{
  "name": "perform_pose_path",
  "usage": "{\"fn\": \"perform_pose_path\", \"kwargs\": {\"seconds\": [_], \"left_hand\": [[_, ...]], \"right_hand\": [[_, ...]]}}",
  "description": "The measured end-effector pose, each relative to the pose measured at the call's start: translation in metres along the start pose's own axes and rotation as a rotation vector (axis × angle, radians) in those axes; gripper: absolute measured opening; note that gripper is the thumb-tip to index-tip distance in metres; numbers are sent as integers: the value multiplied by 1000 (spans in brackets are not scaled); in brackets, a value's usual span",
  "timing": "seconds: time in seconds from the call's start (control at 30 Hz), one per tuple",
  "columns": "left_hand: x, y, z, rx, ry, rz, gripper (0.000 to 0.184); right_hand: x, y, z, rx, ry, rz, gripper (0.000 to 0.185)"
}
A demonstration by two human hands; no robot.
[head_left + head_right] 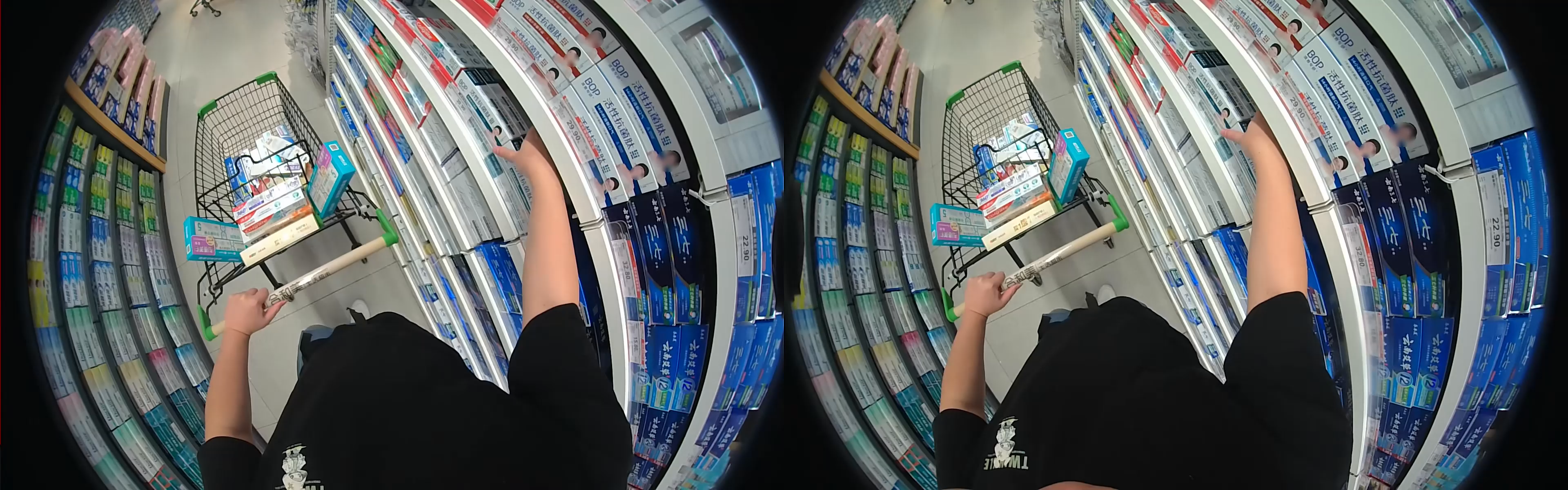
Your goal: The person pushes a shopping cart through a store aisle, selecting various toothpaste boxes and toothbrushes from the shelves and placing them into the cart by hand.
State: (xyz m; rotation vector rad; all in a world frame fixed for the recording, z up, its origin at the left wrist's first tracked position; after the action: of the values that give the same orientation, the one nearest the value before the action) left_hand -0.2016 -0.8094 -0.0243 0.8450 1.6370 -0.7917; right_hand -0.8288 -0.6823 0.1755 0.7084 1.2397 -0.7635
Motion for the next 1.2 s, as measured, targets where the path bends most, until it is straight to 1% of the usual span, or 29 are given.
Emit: {"fn": "perform_pose_path", "kwargs": {"seconds": [0.1, 0.17, 0.2, 0.23, 0.27, 0.3, 0.37, 0.4, 0.43, 0.47, 0.5, 0.57, 0.67, 0.73, 0.77, 0.8, 0.83, 0.93, 1.03, 1.07, 1.17, 1.2], "left_hand": [[-4, -2, 1, -5, 28, 23, 50], [-2, -5, 0, 1, 15, 36, 52], [-1, -3, 2, -16, 4, 51, 52], [-5, -3, 1, -9, -17, 62, 53], [-8, -7, -1, -7, -40, 74, 55], [-10, -7, -2, -17, -15, 73, 55], [-12, -7, -1, -33, 11, 93, 55], [-12, -7, 1, -33, 20, 116, 55], [-12, -7, 2, -33, 26, 88, 55], [-12, -8, 2, -27, 33, 58, 56], [-12, -9, 4, -15, 40, 26, 57], [-14, -12, 8, -65, 54, 81, 57], [-21, -20, 16, -122, 84, 159, 58], [-25, -25, 22, -151, 78, 246, 58], [-25, -27, 30, -184, 141, 219, 56], [-26, -29, 38, -218, 204, 191, 55], [-26, -32, 45, -251, 268, 163, 54], [-27, -45, 67, -463, 592, -30, 42], [-29, -71, 84, -627, 586, -244, 32], [-30, -84, 93, -647, 566, -243, 27], [-16, -133, 136, -560, 413, -303, 26], [-4, -150, 154, -514, 320, -286, 27]], "right_hand": [[-1, 5, -5, -36, -19, -78, 124], [14, -9, -21, -97, 104, -238, 125], [8, 3, -10, -131, 180, -305, 124], [18, -3, -13, -252, 120, -424, 123], [5, 25, 15, -199, -30, -353, 114], [13, 47, 35, -386, 23, -623, 83], [52, 81, 71, -641, -94, -570, 51], [80, 100, 90, -768, -260, -466, 40], [115, 122, 109, -887, -419, -358, 30], [154, 138, 123, -898, -465, -204, 26], [180, 156, 140, -970, -525, -62, 23], [225, 175, 165, -988, -605, 284, 19], [246, 181, 186, -943, -542, 270, 15], [243, 179, 193, -812, -545, 283, 19], [241, 175, 197, -747, -544, 287, 22], [237, 173, 203, -694, -590, 277, 32], [238, 170, 209, -678, -563, 273, 33], [245, 159, 223, -644, -474, 268, 38], [245, 146, 236, -670, -389, 221, 38], [245, 142, 241, -683, -346, 221, 36], [247, 126, 256, -697, -315, 188, 33], [243, 122, 262, -694, -301, 196, 29]]}}
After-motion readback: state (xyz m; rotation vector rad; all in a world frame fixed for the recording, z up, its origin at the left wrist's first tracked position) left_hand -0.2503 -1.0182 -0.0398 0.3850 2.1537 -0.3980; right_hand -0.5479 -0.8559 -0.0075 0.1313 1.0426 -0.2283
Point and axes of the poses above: each hand's wrist, its own y-axis away from the middle knuckle, its own x-axis out of the palm, z = x × y, the point moved 2 cm from there along -y, towards the middle knuckle, and after that the axes turned 4 degrees about x, right-handed, at the moved point
